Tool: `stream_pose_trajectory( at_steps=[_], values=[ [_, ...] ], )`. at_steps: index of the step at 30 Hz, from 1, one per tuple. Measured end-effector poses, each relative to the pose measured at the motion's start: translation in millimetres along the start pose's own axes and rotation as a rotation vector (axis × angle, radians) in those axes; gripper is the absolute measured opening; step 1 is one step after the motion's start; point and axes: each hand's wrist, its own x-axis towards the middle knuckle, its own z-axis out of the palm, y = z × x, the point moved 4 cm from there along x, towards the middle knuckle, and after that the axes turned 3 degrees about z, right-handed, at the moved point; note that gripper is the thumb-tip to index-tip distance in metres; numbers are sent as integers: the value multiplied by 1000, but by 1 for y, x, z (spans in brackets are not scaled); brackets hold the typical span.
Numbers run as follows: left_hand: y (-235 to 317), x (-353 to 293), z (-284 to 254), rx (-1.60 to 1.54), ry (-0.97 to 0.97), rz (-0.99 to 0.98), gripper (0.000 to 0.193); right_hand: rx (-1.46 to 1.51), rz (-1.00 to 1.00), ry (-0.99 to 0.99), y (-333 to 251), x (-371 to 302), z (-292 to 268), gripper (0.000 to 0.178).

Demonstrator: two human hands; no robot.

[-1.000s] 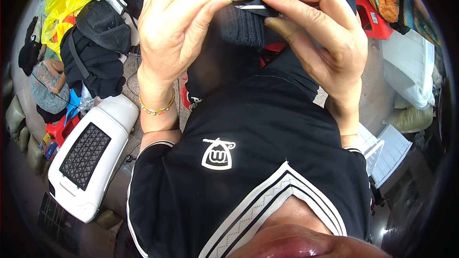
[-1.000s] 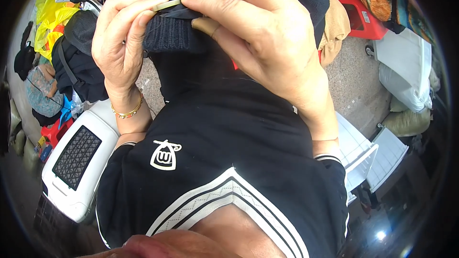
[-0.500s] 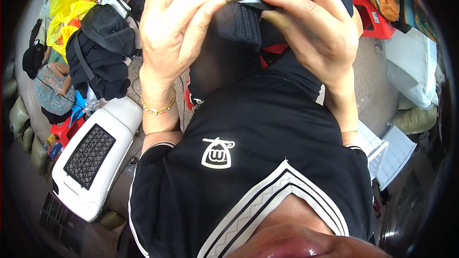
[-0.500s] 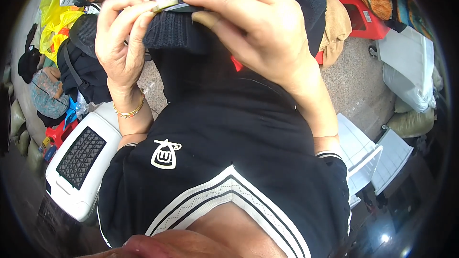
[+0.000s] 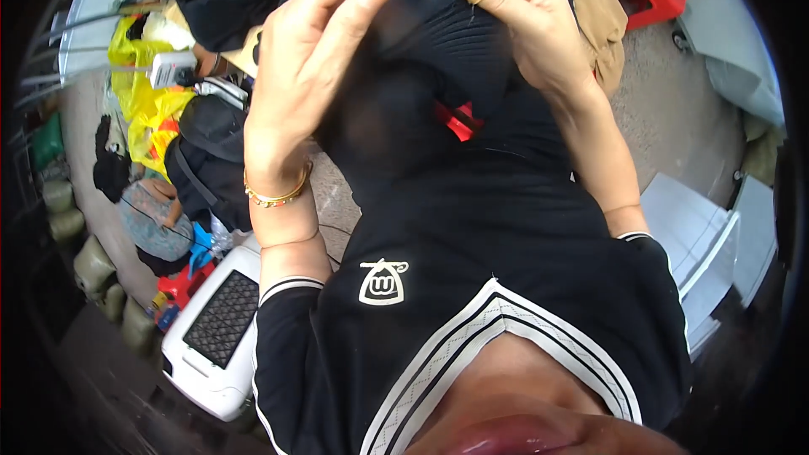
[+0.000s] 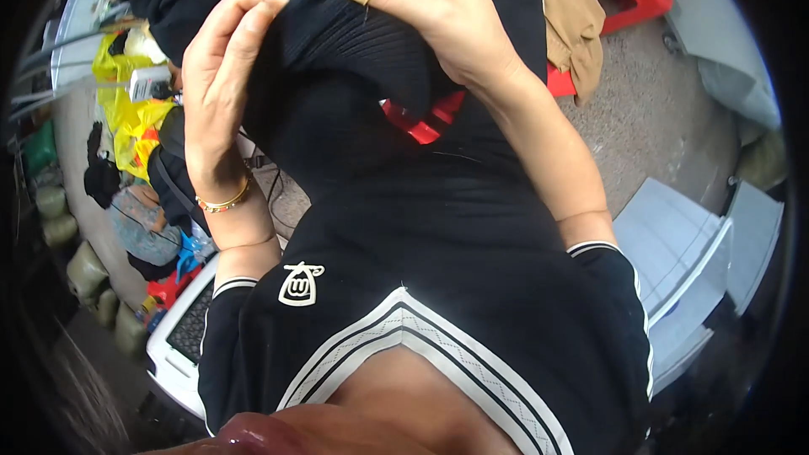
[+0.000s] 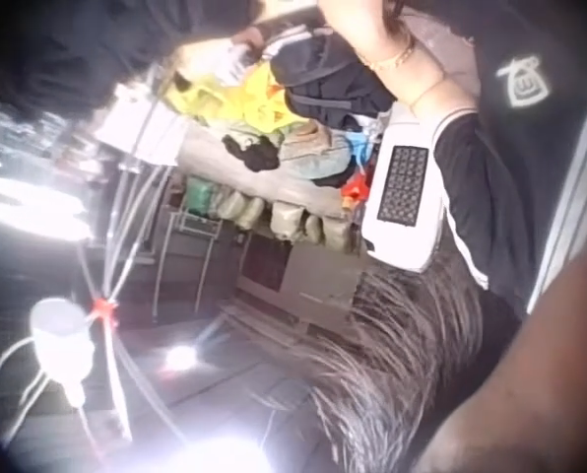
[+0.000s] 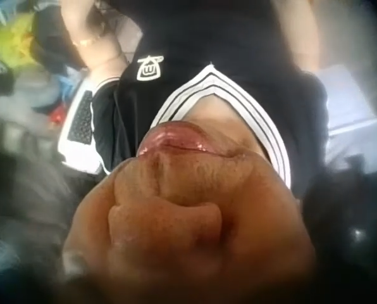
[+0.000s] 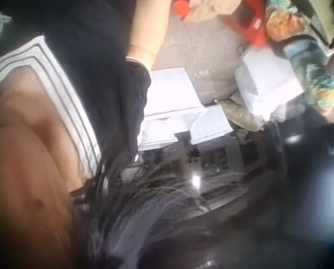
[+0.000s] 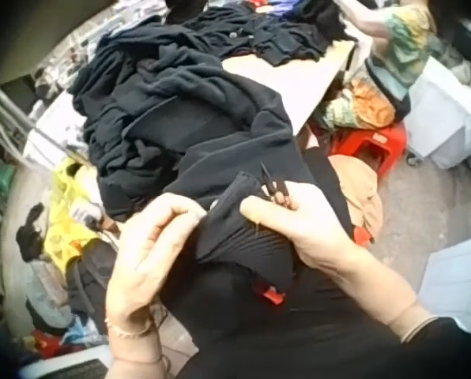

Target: Trimming loose threads from buttons on black garments using a pair of thread snips.

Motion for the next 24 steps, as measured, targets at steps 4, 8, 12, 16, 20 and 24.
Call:
stream_pose_trajectory(
  at_steps=[4, 8, 12, 16, 20, 24],
  values=[
    [-3, 13, 15, -118, -141, -147, 22, 477, 236, 145, -4, -4, -19, 18],
    [-1, 24, 22, -85, -182, -170, 24, 481, 159, 232, -1, -4, -40, 16],
    [10, 33, 25, 240, -210, -2, 36, 544, -27, 626, -49, -6, -56, 15],
    [17, 37, 27, 425, -281, 107, 55, 898, -330, 124, -65, -66, -239, 35],
    [2, 31, 10, 633, -257, 251, 56, 980, -476, 3, -66, -103, -305, 36],
    [-8, 34, -7, 770, -100, 143, 55, 625, -378, 685, -13, -134, -357, 32]
  ],
)
